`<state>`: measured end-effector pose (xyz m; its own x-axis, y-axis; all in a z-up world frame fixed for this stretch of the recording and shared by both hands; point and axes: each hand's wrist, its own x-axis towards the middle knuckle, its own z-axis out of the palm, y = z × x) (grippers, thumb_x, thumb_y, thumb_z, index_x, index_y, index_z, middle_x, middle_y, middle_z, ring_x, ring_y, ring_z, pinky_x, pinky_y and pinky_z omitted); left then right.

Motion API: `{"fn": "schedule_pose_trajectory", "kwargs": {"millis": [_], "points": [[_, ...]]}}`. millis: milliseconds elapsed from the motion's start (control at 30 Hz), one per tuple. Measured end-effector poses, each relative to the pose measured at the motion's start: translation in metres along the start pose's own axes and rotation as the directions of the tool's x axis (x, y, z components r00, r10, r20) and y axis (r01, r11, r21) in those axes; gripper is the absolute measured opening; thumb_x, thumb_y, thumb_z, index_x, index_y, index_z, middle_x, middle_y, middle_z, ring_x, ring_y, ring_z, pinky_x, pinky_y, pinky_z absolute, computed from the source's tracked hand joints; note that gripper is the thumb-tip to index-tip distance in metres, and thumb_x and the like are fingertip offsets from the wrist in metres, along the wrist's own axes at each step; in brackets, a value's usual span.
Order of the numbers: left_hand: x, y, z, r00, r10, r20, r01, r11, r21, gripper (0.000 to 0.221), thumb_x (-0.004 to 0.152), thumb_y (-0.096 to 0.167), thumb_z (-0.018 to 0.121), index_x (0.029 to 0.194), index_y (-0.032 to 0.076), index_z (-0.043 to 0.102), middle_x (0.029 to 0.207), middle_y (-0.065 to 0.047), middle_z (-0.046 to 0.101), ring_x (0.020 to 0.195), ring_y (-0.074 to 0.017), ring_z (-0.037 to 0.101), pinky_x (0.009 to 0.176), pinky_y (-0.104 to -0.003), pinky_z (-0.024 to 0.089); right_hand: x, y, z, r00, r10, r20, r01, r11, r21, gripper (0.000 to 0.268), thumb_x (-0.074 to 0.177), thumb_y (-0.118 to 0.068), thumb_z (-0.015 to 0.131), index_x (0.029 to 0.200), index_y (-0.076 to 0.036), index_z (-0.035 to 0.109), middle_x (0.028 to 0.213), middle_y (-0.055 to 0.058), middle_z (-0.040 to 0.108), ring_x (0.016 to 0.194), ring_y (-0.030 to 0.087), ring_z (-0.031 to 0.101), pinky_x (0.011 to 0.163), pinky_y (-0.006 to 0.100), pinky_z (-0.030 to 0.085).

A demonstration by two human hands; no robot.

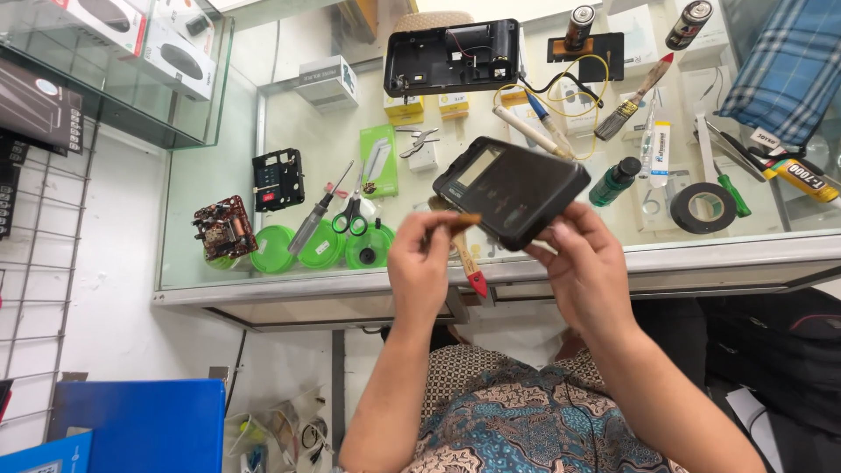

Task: Cleaning the interior of an electronic device casing using a brush

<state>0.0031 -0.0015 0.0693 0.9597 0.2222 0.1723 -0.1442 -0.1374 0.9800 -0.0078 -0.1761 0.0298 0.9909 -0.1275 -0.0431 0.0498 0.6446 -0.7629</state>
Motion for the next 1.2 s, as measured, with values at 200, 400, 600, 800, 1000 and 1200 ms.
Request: {"fn": "schedule_pose_trajectory", "kwargs": {"millis": [200, 400, 600, 800, 1000, 1200], "points": [[0.073, 0.03, 0.022, 0.885, 0.455, 0.1, -0.466, 0.858, 0.217, 0.016, 0.093, 0.011, 0.07, 0.102, 0.022, 0.078, 0.093, 0.008, 0.069, 0.077, -0.0072, 0.068, 0.065, -0.019, 0.061, 0.025, -0.008, 0.016, 0.996, -0.07, 0.061, 0.075, 0.993, -0.095, 0.028, 0.097, 0.0, 0.062, 0.124, 0.005, 0.061, 0.086, 0.009, 0.063, 0.077, 0.021, 0.072, 0.072, 0.043, 0.066], [0.107, 0.074, 0.028, 0.581, 0.625, 0.521, -0.804, 0.542, 0.246, 0.024, 0.101, -0.002, 0.054, 0.122, -0.001, 0.066, 0.106, -0.013, 0.058, 0.096, -0.0314, 0.06, 0.091, -0.04, 0.051, 0.029, -0.032, 0.051, 0.979, 0.048, 0.196, 0.025, 0.933, -0.358, 0.037, 0.097, -0.004, 0.059, 0.133, 0.003, 0.06, 0.105, 0.011, 0.071, 0.086, 0.015, 0.064, 0.067, 0.033, 0.064], [0.109, 0.058, 0.003, 0.352, 0.734, 0.581, -0.914, 0.137, 0.382, 0.026, 0.104, 0.01, 0.048, 0.114, 0.009, 0.072, 0.103, -0.006, 0.059, 0.093, -0.0269, 0.062, 0.085, -0.037, 0.058, 0.05, -0.02, 0.066, 0.961, 0.011, 0.276, 0.028, 0.99, -0.139, 0.035, 0.098, 0.001, 0.058, 0.133, 0.007, 0.059, 0.1, 0.012, 0.069, 0.085, 0.018, 0.071, 0.07, 0.037, 0.066], [0.091, 0.03, -0.013, 0.359, 0.691, 0.627, -0.911, 0.113, 0.397, 0.028, 0.105, 0.008, 0.043, 0.117, 0.005, 0.068, 0.104, -0.007, 0.056, 0.095, -0.0249, 0.06, 0.088, -0.035, 0.057, 0.072, 0.01, 0.041, 0.926, 0.242, 0.291, -0.263, 0.964, 0.034, 0.04, 0.089, -0.004, 0.046, 0.124, 0.006, 0.062, 0.097, 0.012, 0.066, 0.082, 0.023, 0.07, 0.07, 0.041, 0.064], [0.063, 0.058, -0.031, 0.302, 0.666, 0.682, -0.944, 0.11, 0.31, 0.022, 0.101, -0.002, 0.054, 0.108, 0.003, 0.074, 0.095, -0.008, 0.06, 0.088, -0.0207, 0.062, 0.078, -0.028, 0.06, 0.08, 0.022, 0.029, 0.925, 0.297, 0.238, -0.328, 0.939, 0.103, 0.039, 0.094, -0.022, 0.048, 0.121, -0.004, 0.069, 0.098, 0.009, 0.072, 0.081, 0.02, 0.072, 0.073, 0.037, 0.064], [0.052, 0.045, -0.048, 0.153, 0.71, 0.687, -0.969, -0.031, 0.247, 0.013, 0.102, 0.0, 0.058, 0.105, 0.001, 0.071, 0.095, -0.012, 0.061, 0.082, -0.0256, 0.063, 0.079, -0.033, 0.061, 0.069, 0.015, 0.052, 0.953, 0.233, 0.193, -0.218, 0.971, -0.094, 0.028, 0.099, -0.007, 0.064, 0.125, 0.003, 0.064, 0.099, 0.009, 0.073, 0.079, 0.022, 0.076, 0.063, 0.045, 0.067]]}}
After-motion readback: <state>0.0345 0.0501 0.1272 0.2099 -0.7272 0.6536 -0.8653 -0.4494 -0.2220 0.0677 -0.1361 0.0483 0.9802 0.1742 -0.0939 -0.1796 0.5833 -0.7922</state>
